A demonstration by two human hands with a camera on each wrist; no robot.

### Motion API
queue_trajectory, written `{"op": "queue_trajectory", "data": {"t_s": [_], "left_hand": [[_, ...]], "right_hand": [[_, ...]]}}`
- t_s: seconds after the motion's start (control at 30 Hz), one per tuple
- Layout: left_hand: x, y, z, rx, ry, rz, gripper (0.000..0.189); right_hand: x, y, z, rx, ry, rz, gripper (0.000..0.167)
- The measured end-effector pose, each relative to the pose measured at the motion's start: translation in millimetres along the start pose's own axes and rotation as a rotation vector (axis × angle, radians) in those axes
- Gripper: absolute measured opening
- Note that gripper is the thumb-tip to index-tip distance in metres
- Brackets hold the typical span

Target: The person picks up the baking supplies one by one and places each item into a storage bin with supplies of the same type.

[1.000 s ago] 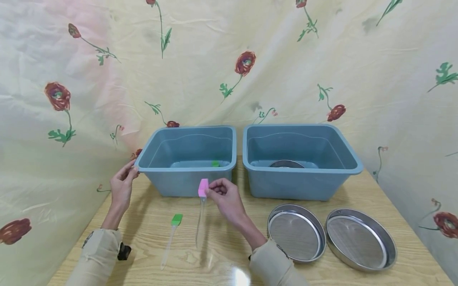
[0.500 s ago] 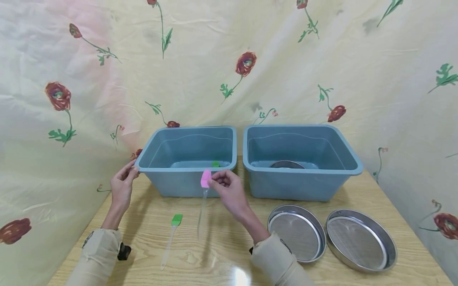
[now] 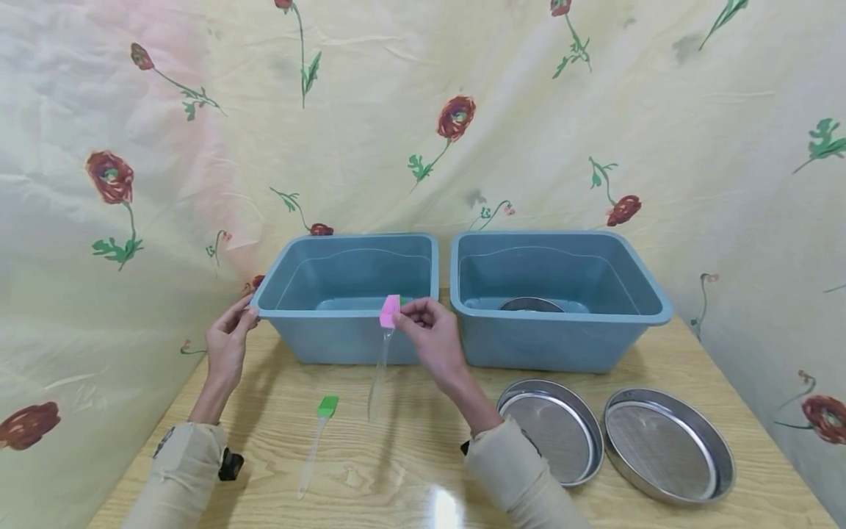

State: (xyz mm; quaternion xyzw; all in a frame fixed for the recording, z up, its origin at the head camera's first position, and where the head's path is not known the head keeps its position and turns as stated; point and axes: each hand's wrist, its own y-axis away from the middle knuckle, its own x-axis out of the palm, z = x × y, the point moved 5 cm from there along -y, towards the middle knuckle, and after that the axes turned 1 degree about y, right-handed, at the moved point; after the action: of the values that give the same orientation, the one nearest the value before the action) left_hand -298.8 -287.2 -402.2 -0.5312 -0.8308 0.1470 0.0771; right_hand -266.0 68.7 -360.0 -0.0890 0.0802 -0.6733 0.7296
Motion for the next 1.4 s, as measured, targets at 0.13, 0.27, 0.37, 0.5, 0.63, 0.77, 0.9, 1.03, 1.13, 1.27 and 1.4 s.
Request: {"op": "queue_trajectory", "data": {"t_s": [0.13, 0.27, 0.37, 0.5, 0.63, 0.77, 0.9, 1.03, 1.13, 1.27, 1.4], "left_hand": [[0.3, -0.8, 0.2, -0.010, -0.002, -0.002, 0.036], [0.3, -0.7, 0.4, -0.008, -0.002, -0.006, 0.036], [0.1, -0.7, 1.4, -0.005, -0.006, -0.009, 0.037], [-0.8, -0.6, 2.7, -0.001, -0.004, -0.008, 0.037], [-1.1, -0.9, 2.7, 0.000, 0.007, -0.007, 0.037], [-1.0, -1.2, 2.5, 0.002, 0.011, -0.007, 0.037], [-0.8, -1.0, 2.4, 0.003, 0.017, -0.003, 0.036], [0.5, 3.0, -7.9, 0.018, 0.020, 0.007, 0.036], [0.4, 2.4, -7.5, 0.024, 0.015, 0.006, 0.036], [-0.4, -2.0, 3.1, 0.019, 0.011, -0.001, 0.037], [0.4, -0.9, 1.4, 0.016, 0.016, -0.002, 0.037]], "right_hand": [[-2.0, -4.3, 2.4, 0.004, -0.015, -0.010, 0.014], [-4.7, -10.8, 3.6, 0.003, -0.017, -0.021, 0.014], [-7.4, -16.8, 3.3, 0.006, -0.012, -0.038, 0.013], [-10.0, -24.4, 2.5, 0.013, -0.008, -0.053, 0.014], [-11.2, -31.8, 2.9, 0.030, -0.013, -0.059, 0.017], [-12.0, -38.0, 4.3, 0.049, -0.007, -0.062, 0.020], [-12.1, -44.2, 5.5, 0.056, -0.006, -0.070, 0.020], [-12.0, -49.9, 6.5, 0.065, -0.010, -0.084, 0.020], [-12.2, -54.4, 5.3, 0.081, -0.020, -0.102, 0.021], [-12.9, -59.5, 5.0, 0.095, -0.016, -0.117, 0.022], [-13.4, -63.1, 6.8, 0.096, -0.019, -0.125, 0.022]]}}
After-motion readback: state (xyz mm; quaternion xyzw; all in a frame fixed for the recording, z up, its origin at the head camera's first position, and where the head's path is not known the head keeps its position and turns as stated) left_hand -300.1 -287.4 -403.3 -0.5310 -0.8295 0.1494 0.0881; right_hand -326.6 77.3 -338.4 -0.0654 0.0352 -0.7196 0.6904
